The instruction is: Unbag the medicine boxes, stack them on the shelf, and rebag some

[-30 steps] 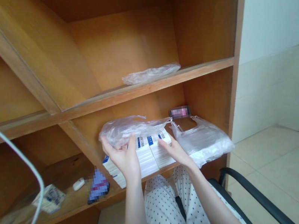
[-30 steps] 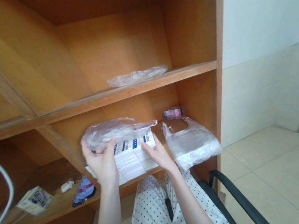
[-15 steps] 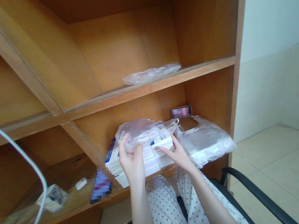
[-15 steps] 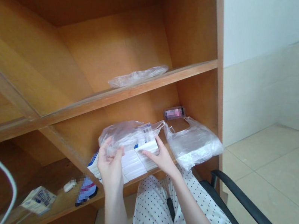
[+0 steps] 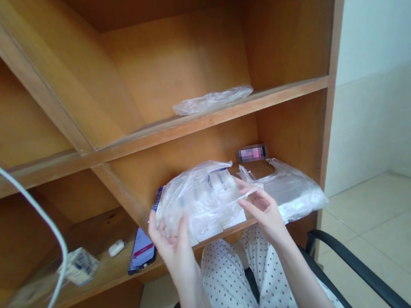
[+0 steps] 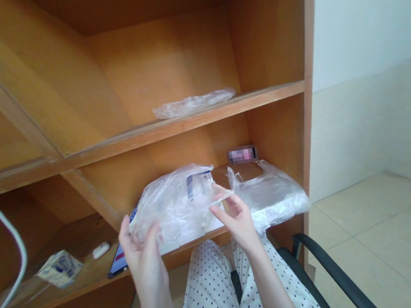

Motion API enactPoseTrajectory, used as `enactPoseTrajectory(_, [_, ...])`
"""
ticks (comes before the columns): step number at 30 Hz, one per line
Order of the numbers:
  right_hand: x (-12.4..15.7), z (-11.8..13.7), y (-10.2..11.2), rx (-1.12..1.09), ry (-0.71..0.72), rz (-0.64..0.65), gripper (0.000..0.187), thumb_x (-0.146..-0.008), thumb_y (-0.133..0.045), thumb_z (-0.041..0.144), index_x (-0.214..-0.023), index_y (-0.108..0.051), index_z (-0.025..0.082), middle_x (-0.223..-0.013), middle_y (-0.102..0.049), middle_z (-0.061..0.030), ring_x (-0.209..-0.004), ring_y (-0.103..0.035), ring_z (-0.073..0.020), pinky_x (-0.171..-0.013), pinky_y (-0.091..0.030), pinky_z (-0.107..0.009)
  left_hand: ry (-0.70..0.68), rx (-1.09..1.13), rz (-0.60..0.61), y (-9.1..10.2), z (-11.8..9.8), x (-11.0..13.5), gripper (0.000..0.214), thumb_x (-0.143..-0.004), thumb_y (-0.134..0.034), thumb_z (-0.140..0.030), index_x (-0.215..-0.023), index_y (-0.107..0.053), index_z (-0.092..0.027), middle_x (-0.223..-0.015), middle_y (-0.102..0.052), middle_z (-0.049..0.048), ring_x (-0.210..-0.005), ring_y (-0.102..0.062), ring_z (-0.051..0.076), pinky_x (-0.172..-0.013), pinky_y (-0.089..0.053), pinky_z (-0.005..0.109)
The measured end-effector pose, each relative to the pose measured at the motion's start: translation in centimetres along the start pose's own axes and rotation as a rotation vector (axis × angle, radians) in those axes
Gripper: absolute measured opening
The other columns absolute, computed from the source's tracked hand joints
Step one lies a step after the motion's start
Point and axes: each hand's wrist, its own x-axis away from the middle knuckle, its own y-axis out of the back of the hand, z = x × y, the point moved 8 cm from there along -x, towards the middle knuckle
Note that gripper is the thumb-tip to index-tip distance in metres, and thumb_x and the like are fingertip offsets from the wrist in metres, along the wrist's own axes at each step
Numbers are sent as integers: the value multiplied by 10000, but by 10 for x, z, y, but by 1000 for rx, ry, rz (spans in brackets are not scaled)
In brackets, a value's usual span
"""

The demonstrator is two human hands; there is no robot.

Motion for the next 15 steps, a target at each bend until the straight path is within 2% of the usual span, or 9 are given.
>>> enactPoseTrajectory(1, [0,2,1,-3,10,-6,81,-759,-675,276,-804,-646,215,-1225,-603,-49,-1196,-500,-220,-1070,-286,-439,2,-30,-40,4,0,1,755,-685,-708,-305,-1357,-367,-278,-1281,-458,99,-1039,-536,190,-864,-456,336])
enactPoseTrajectory(3, [1,5,3,-21,14,-35,88,-780,-653,273,-732,-625,204,-1174,-633,-55,-1165,-525,-218,-1051,-302,-438,-49,-145,-117,9,-5,5,810,-650,-742,-320,-1362,-360,-267,-1338,-387,114,-1046,-517,205,-885,-438,369])
enactPoseTrajectory(6, [3,7,8,-61,8,-130,133,-780,-650,281,-697,-591,196,-1114,-656,-55,-1120,-551,-209,-1010,-339,-415,-255,-307,-179,5,-27,16,750,-637,-753,-324,-1312,-437,-241,-1345,-348,116,-1025,-501,211,-898,-416,398])
enactPoseTrajectory(8, [5,8,10,-32,-6,-197,161,-770,-657,295,-678,-582,186,-1050,-666,-54,-1047,-575,-195,-945,-384,-371,-348,-339,-204,0,-37,24,662,-644,-747,-325,-1248,-497,-219,-1289,-387,104,-994,-490,199,-892,-409,393])
enactPoseTrajectory(10, [7,8,14,17,-28,-268,175,-761,-663,317,-683,-590,178,-878,-664,-31,-864,-593,-157,-810,-428,-308,-366,-347,-232,-2,-41,29,588,-644,-747,-326,-1177,-534,-201,-1170,-453,79,-899,-485,169,-838,-417,366])
enactPoseTrajectory(12, [9,7,17,9,-51,-326,196,-759,-662,345,-696,-585,176,-697,-594,14,-655,-530,-108,-655,-412,-254,-340,-334,-253,-3,-39,31,514,-643,-748,-326,-1099,-549,-196,-1045,-496,41,-787,-463,134,-757,-412,323])
enactPoseTrajectory(15, [10,2,19,-107,-91,-375,226,-749,-670,378,-733,-560,181,-613,-506,51,-530,-431,-74,-538,-358,-222,-277,-250,-231,-3,-33,30,424,-658,-742,-328,-1005,-535,-198,-919,-508,-5,-692,-438,102,-675,-380,271])
